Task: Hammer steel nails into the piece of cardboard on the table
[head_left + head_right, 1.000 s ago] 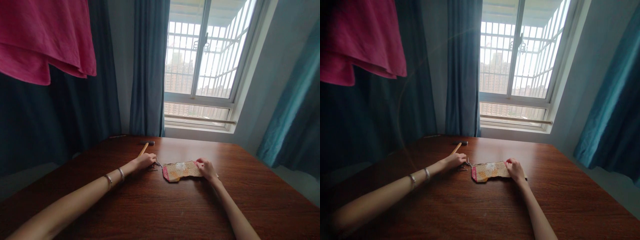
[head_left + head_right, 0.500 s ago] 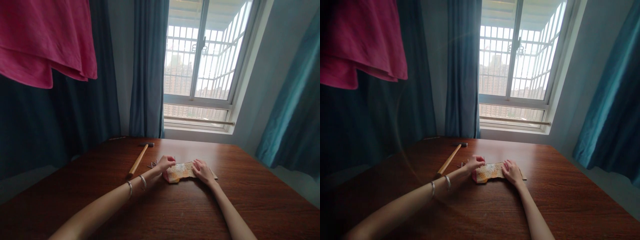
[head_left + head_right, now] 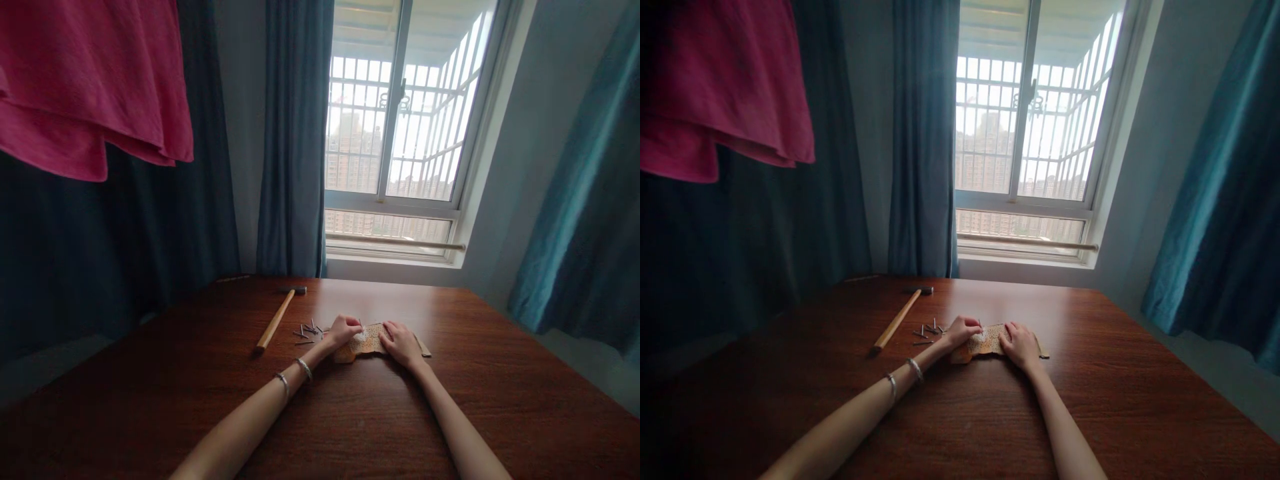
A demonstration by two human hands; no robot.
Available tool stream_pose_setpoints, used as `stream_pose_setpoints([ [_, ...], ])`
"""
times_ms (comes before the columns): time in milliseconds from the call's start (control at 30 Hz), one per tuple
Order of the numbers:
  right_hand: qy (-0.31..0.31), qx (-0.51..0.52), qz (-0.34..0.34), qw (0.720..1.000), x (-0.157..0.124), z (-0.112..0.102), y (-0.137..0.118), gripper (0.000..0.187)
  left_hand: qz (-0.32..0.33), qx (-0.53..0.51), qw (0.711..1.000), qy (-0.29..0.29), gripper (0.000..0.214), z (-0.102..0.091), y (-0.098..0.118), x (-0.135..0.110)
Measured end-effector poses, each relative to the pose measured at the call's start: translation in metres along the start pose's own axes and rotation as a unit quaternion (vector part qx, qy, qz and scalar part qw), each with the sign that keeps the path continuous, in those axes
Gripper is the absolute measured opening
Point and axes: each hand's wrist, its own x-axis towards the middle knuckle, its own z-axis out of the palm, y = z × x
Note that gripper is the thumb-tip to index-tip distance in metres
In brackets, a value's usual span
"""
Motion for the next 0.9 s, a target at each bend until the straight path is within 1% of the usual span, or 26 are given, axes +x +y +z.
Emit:
stream_pose_setpoints([
  [267,-0.007,-0.008,0.008,1.000,-0.001,-0.004,-0.003,0.040,0.019,0.044,0.999,0.015,0.029,0.000,0.005,-0.006],
  [433,-0.001,-0.013,0.013,1.000,-0.002,0.000,-0.003,0.042,0.035,0.062,0.997,0.015,0.029,-0.003,0.004,-0.007],
  [567,0.005,-0.012,0.021,1.000,-0.004,0.003,-0.005,0.041,0.062,0.074,0.995,0.007,0.028,-0.005,0.002,-0.009],
  [667,-0.007,0.010,0.026,1.000,-0.003,-0.002,-0.005,0.039,0.083,0.072,0.994,0.003,0.027,-0.005,-0.002,-0.009],
  [733,-0.007,0.040,0.054,0.998,0.001,-0.009,-0.008,0.039,0.090,0.066,0.994,0.000,0.026,-0.005,-0.005,-0.008],
  [767,0.008,0.055,0.074,0.996,0.003,-0.014,-0.012,0.038,0.093,0.063,0.994,-0.001,0.026,-0.005,-0.006,-0.008],
  [833,0.065,0.084,0.106,0.989,0.010,-0.025,-0.032,0.037,0.097,0.055,0.994,-0.005,0.025,-0.004,-0.008,-0.006],
  [867,0.096,0.097,0.097,0.986,0.013,-0.029,-0.048,0.037,0.096,0.051,0.994,-0.005,0.023,-0.004,-0.008,-0.005],
  [900,0.109,0.111,0.068,0.985,0.015,-0.032,-0.069,0.037,0.089,0.047,0.995,-0.001,0.022,-0.004,-0.007,-0.005],
])
